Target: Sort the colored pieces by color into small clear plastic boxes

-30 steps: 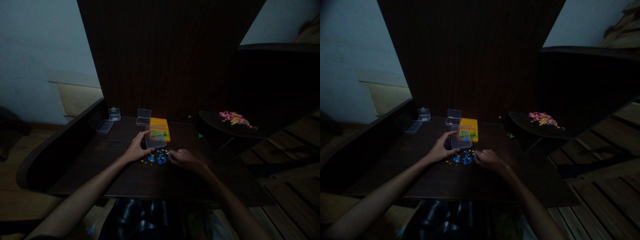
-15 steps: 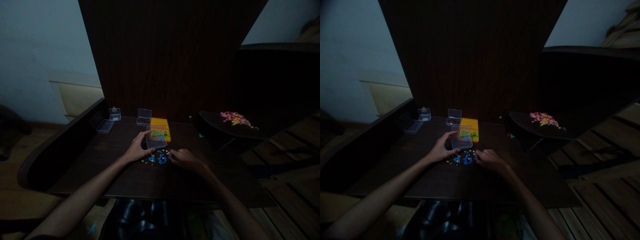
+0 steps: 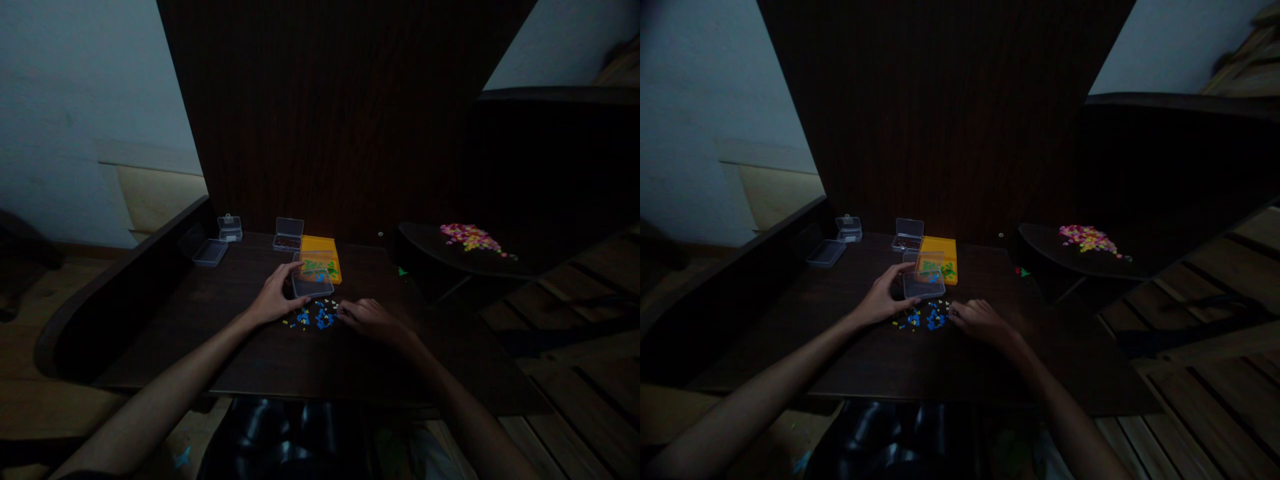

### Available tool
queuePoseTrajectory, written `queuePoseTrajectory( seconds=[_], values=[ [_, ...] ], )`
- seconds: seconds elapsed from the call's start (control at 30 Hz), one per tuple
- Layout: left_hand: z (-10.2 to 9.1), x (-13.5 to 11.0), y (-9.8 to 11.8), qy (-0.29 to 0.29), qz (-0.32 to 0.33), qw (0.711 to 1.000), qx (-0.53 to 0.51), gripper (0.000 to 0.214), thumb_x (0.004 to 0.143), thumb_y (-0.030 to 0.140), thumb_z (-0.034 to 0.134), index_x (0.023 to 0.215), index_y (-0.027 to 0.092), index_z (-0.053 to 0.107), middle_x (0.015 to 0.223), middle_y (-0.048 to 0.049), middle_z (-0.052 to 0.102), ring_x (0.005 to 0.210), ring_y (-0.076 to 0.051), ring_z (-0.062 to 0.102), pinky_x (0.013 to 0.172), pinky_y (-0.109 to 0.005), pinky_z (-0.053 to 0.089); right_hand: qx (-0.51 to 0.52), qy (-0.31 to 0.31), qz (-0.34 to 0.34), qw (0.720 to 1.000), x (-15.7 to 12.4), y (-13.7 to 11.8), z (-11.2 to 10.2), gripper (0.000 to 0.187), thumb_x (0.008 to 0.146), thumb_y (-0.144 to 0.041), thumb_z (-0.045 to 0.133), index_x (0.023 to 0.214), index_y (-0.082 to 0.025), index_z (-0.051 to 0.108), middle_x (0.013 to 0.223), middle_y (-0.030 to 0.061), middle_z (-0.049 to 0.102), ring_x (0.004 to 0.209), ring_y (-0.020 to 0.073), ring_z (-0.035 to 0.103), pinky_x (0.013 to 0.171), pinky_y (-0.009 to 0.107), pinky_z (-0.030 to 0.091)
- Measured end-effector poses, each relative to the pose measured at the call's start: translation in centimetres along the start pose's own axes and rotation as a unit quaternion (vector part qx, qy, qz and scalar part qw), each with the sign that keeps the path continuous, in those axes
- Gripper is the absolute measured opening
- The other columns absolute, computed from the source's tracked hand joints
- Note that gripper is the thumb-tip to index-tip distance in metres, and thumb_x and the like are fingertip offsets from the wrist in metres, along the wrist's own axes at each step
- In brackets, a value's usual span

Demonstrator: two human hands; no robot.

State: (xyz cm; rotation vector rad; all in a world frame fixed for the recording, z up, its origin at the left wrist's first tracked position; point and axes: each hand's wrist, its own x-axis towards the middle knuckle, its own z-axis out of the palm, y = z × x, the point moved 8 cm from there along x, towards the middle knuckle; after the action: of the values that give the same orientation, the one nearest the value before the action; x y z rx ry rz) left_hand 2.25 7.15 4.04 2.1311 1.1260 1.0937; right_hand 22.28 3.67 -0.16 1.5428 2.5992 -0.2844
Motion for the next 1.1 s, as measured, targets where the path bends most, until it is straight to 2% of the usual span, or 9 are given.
queuePoseTrajectory(
  seconds=[0.37,0.63,0.93,1.1],
  values=[
    [0.0,0.0,0.1,0.001,0.0,1.0,-0.008,0.071,0.071,0.035,0.077,0.133,0.022,0.045,0.129,-0.0107,0.056,0.115,-0.026,0.057,0.091,-0.041,0.051,0.007,-0.001,0.006,1.0,-0.8,0.2,-0.3,0.024,0.095,-0.037,0.047,0.108,-0.022,0.06,0.09,0.0044,0.065,0.085,0.0188,0.058,0.074,0.028,0.037],
    [0.0,0.0,0.1,-0.001,-0.004,1.0,-0.003,0.071,0.071,0.035,0.077,0.133,0.021,0.045,0.13,-0.0101,0.056,0.117,-0.027,0.056,0.095,-0.042,0.05,0.026,0.006,-0.002,1.0,-1.2,0.6,-0.5,0.024,0.095,-0.038,0.046,0.112,-0.026,0.058,0.093,0.0032,0.065,0.086,0.0186,0.059,0.073,0.028,0.037],
    [0.0,0.0,0.2,0.0,-0.001,1.0,-0.007,0.07,0.071,0.035,0.077,0.133,0.023,0.045,0.129,-0.01,0.056,0.116,-0.027,0.057,0.092,-0.043,0.051,0.03,0.007,0.021,0.999,-1.1,0.8,-0.4,0.023,0.096,-0.041,0.045,0.103,-0.025,0.059,0.09,0.0027,0.065,0.085,0.0185,0.058,0.073,0.028,0.037],
    [0.0,-0.1,0.2,-0.001,-0.001,1.0,-0.008,0.07,0.072,0.033,0.077,0.133,0.023,0.045,0.129,-0.0095,0.056,0.115,-0.026,0.057,0.092,-0.042,0.051,0.018,0.005,0.02,1.0,-1.0,1.0,-0.4,0.026,0.096,-0.041,0.043,0.109,-0.025,0.059,0.094,0.0042,0.066,0.088,0.0198,0.06,0.074,0.029,0.038]
  ],
)
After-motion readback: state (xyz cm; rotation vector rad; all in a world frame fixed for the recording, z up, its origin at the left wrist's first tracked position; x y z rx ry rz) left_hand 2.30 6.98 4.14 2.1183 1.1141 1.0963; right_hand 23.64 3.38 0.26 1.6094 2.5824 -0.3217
